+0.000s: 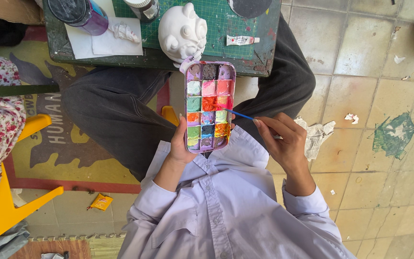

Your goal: The person sits on the floor and paints a white plaster animal figurine. They open a jar of red paint, dip a brush into a watercolor palette resting on their lap, wipe the brush on a tissue, and open a jar of yellow paint while working at a low table.

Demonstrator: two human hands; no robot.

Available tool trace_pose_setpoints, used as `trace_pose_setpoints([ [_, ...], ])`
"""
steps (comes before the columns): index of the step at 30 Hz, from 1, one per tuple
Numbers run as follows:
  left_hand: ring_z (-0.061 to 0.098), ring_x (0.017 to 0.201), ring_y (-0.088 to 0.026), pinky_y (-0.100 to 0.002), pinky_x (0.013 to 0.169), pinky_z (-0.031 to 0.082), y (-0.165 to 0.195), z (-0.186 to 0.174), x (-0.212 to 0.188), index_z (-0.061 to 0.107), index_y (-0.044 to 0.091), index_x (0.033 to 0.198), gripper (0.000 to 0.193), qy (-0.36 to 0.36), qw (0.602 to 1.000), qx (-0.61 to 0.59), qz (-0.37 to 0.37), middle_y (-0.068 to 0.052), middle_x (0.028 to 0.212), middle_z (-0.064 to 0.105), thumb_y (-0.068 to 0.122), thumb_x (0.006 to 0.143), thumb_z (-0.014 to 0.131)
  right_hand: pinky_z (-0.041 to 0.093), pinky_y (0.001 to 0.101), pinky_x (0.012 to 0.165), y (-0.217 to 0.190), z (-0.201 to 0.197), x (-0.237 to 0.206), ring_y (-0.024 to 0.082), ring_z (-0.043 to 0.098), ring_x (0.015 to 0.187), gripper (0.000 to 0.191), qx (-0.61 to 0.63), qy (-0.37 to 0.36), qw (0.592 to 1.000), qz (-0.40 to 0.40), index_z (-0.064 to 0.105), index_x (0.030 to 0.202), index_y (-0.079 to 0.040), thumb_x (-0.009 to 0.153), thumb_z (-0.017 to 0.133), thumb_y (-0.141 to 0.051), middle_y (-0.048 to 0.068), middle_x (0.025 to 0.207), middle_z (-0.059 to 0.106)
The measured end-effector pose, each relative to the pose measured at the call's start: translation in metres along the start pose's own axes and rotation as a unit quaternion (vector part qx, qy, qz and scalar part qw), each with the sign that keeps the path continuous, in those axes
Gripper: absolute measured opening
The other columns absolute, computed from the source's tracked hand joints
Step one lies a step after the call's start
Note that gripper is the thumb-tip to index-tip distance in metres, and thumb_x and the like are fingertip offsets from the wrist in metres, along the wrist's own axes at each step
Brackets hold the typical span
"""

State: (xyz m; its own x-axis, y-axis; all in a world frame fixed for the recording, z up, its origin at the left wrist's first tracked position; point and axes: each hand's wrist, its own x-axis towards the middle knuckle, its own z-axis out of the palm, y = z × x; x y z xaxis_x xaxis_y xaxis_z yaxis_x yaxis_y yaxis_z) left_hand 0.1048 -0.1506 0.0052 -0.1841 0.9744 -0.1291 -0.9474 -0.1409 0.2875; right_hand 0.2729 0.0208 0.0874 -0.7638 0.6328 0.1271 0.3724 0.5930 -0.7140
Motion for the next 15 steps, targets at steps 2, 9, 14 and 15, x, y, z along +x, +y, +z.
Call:
trace_pose_setpoints([
  [2,0.053,0.14,-0.042,-0.052,0.119,0.044,-0.001,0.0,0.001,0.026,-0.002,0.163,0.099,0.001,1.0,-0.004,-0.001,-0.029,0.156,0.046,0.072,0.1,0.042,0.046,0.0245,0.055,0.0,0.0,0.001,0.009,0.06,0.062,0.011,0.002,0.009,1.0,-0.009,0.078,0.105,-0.002,0.094,0.081,-0.003,0.004,0.079,0.063],
  [9,0.053,0.14,-0.042,-0.053,0.117,0.045,-0.004,-0.006,0.001,0.026,0.0,0.163,0.097,0.005,1.0,-0.008,-0.004,-0.028,0.156,0.046,0.071,0.1,0.044,0.045,0.025,0.059,-0.001,-0.004,0.008,0.01,0.06,0.065,0.023,0.019,0.024,0.999,-0.038,0.079,0.106,-0.002,0.084,0.086,0.003,0.004,0.08,0.063],
  [14,0.053,0.14,-0.04,-0.052,0.114,0.048,-0.013,-0.015,-0.002,0.027,0.0,0.163,0.095,0.016,1.0,0.011,-0.011,-0.026,0.154,0.048,0.069,0.101,0.045,0.049,0.026,0.064,-0.013,-0.01,0.016,0.014,0.065,0.07,0.016,0.109,-0.003,0.993,-0.041,0.076,0.099,0.002,0.085,0.082,0.006,0.009,0.086,0.07],
  [15,0.053,0.14,-0.039,-0.052,0.113,0.049,-0.015,-0.017,-0.002,0.027,0.0,0.163,0.095,0.015,1.0,0.007,-0.018,-0.026,0.154,0.048,0.069,0.101,0.046,0.051,0.0275,0.066,-0.014,-0.009,0.02,0.017,0.067,0.074,0.015,0.139,-0.01,0.989,-0.05,0.074,0.098,0.003,0.085,0.082,0.005,0.011,0.09,0.071],
])
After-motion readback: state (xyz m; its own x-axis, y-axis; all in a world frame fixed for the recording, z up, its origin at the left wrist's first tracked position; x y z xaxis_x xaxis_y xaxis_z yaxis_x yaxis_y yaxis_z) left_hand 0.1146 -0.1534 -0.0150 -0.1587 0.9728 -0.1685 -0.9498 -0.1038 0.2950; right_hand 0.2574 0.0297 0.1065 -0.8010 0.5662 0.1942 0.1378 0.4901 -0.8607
